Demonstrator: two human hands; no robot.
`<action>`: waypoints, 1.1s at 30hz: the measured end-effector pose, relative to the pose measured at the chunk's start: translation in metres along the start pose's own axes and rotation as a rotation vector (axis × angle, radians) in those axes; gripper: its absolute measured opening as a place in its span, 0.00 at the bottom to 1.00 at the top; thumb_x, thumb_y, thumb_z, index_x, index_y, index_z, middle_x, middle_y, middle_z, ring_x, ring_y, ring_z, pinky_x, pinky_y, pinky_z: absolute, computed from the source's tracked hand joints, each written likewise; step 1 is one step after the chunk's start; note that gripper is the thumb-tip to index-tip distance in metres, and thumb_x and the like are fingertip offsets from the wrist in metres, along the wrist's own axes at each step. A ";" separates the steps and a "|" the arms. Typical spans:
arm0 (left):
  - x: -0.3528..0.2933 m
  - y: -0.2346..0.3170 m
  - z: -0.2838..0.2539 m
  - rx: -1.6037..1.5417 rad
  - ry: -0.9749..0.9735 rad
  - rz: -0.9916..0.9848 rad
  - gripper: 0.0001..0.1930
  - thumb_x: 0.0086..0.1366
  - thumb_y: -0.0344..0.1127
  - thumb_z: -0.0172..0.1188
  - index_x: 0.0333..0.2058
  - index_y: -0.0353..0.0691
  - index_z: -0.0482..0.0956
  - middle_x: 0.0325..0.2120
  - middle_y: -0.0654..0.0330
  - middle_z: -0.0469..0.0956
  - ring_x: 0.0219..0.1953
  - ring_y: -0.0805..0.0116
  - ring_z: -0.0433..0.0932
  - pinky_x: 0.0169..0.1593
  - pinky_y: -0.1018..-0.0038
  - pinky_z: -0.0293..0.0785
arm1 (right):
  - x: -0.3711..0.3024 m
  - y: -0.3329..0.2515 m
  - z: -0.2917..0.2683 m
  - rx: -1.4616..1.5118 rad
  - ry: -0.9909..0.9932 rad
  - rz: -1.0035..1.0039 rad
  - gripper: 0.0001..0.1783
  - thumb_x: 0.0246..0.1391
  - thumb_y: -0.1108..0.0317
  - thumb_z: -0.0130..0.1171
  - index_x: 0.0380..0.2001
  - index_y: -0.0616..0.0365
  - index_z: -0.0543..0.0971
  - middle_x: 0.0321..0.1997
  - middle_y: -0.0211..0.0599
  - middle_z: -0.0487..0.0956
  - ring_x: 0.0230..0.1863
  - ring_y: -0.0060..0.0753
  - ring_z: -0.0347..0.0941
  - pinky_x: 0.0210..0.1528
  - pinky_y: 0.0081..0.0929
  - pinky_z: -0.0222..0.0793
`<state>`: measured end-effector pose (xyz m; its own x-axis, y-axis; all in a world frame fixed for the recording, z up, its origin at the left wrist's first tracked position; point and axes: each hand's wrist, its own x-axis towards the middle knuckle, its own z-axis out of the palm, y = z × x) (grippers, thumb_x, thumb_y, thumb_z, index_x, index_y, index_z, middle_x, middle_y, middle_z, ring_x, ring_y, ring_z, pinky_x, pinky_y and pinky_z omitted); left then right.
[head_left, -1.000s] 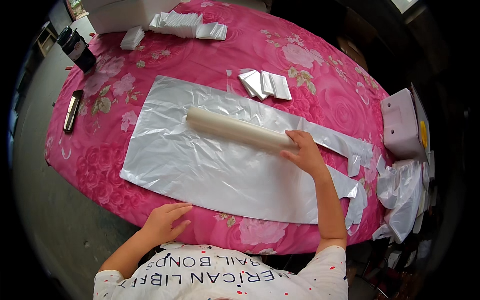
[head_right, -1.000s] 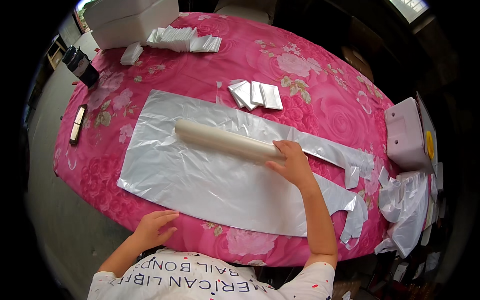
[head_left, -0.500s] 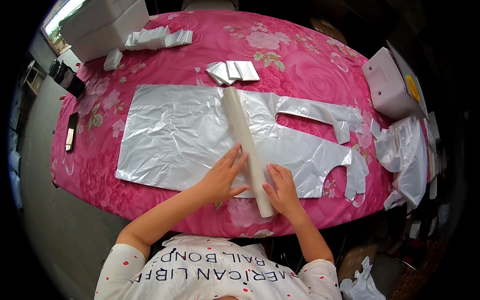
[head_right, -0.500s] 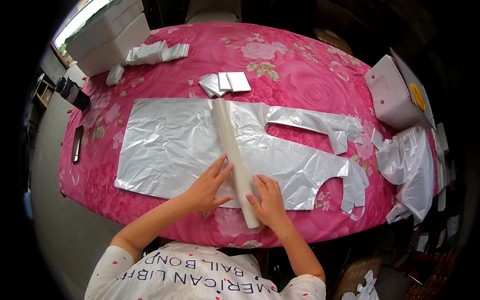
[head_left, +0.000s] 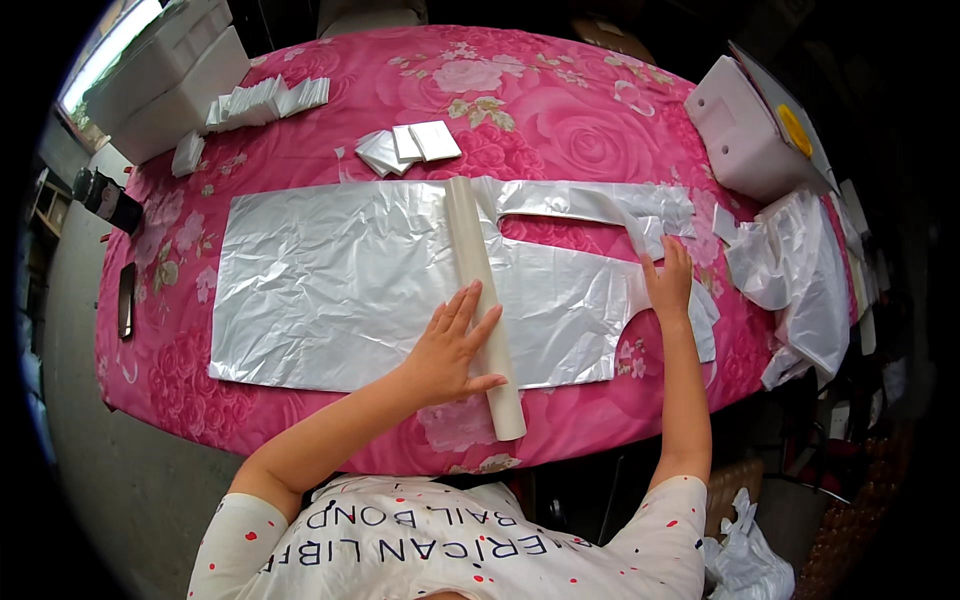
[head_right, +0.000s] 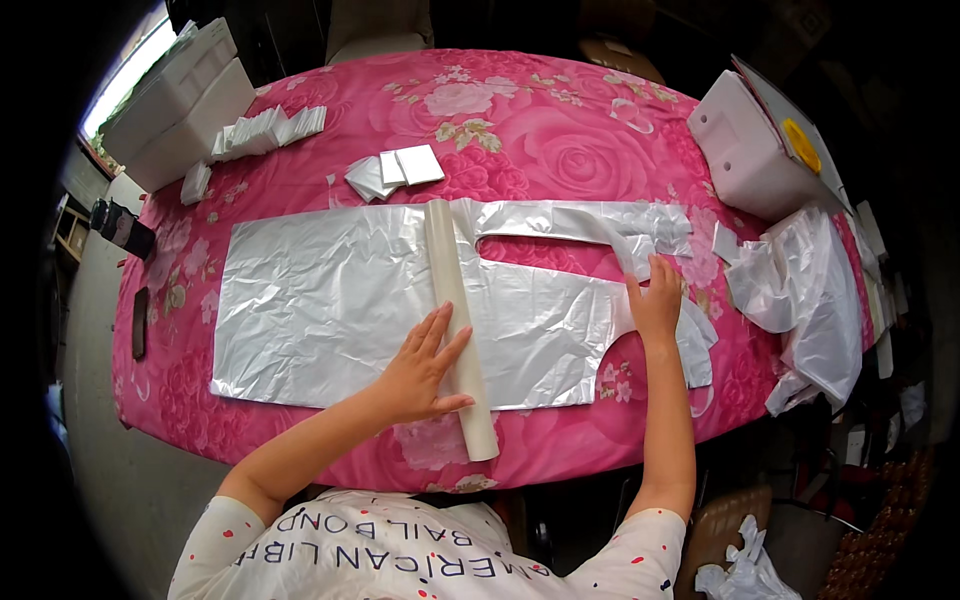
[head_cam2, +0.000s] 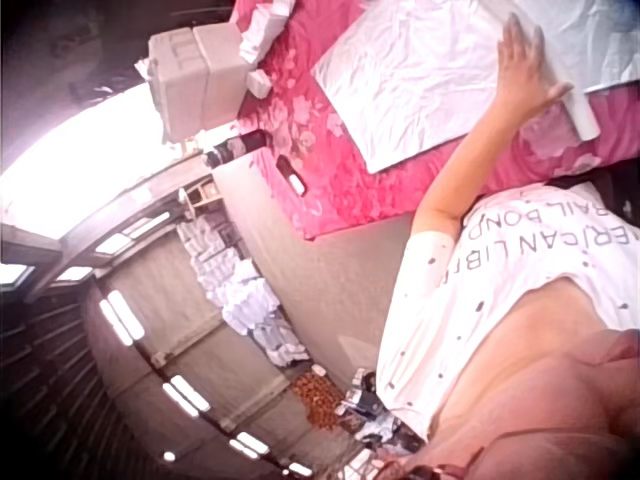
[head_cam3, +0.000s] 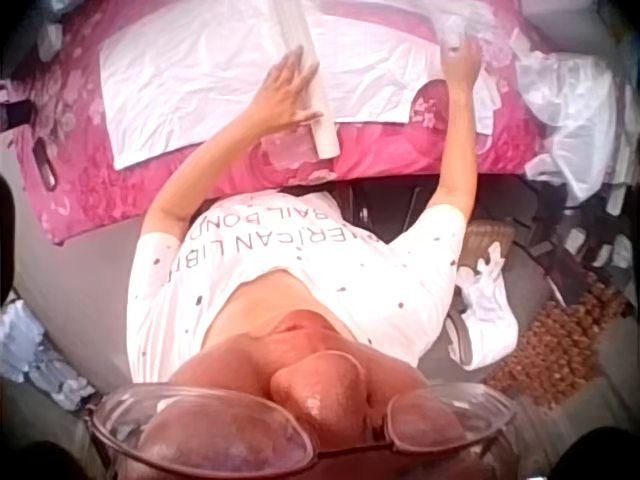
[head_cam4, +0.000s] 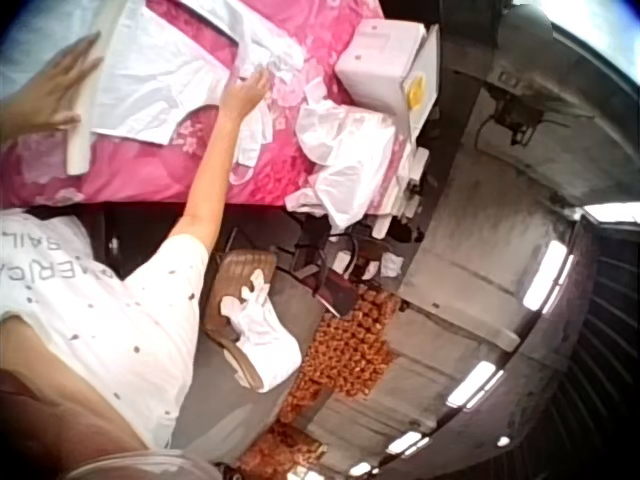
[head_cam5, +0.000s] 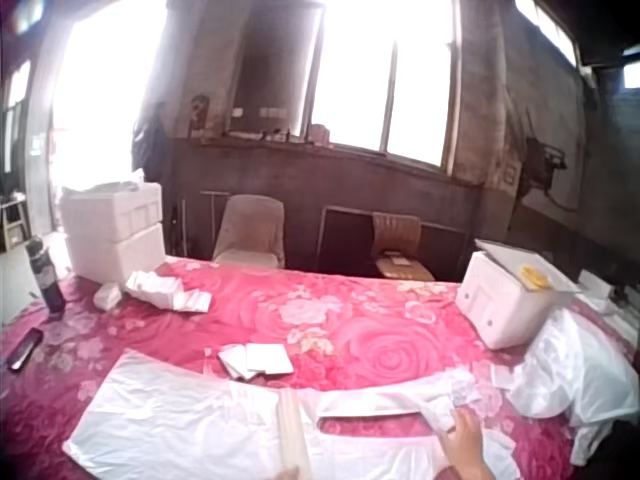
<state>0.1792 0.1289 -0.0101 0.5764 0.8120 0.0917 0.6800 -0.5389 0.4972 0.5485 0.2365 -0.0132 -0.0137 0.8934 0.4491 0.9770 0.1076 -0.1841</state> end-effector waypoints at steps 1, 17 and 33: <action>0.001 0.000 -0.001 0.007 0.004 -0.003 0.44 0.53 0.63 0.54 0.61 0.40 0.53 0.63 0.39 0.38 0.64 0.39 0.41 0.63 0.52 0.43 | 0.008 0.000 0.008 -0.032 0.011 0.002 0.25 0.48 0.62 0.58 0.48 0.63 0.70 0.51 0.48 0.70 0.53 0.49 0.64 0.56 0.39 0.59; 0.014 0.009 -0.003 0.020 0.026 -0.014 0.40 0.44 0.58 0.63 0.56 0.46 0.65 0.63 0.45 0.43 0.64 0.40 0.41 0.62 0.51 0.48 | 0.042 -0.091 0.000 0.373 -0.096 -0.012 0.21 0.50 0.65 0.54 0.47 0.64 0.71 0.50 0.50 0.72 0.52 0.49 0.66 0.55 0.37 0.60; 0.012 0.007 -0.005 -0.008 0.016 0.048 0.39 0.44 0.56 0.62 0.54 0.45 0.66 0.63 0.46 0.44 0.64 0.40 0.41 0.62 0.48 0.47 | -0.079 0.054 -0.015 -0.144 -0.099 0.228 0.18 0.54 0.69 0.49 0.47 0.65 0.73 0.56 0.48 0.68 0.60 0.52 0.60 0.60 0.37 0.55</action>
<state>0.1884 0.1355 -0.0007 0.6010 0.7887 0.1295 0.6479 -0.5756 0.4989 0.6056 0.1655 -0.0453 0.1956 0.9265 0.3215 0.9774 -0.1574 -0.1411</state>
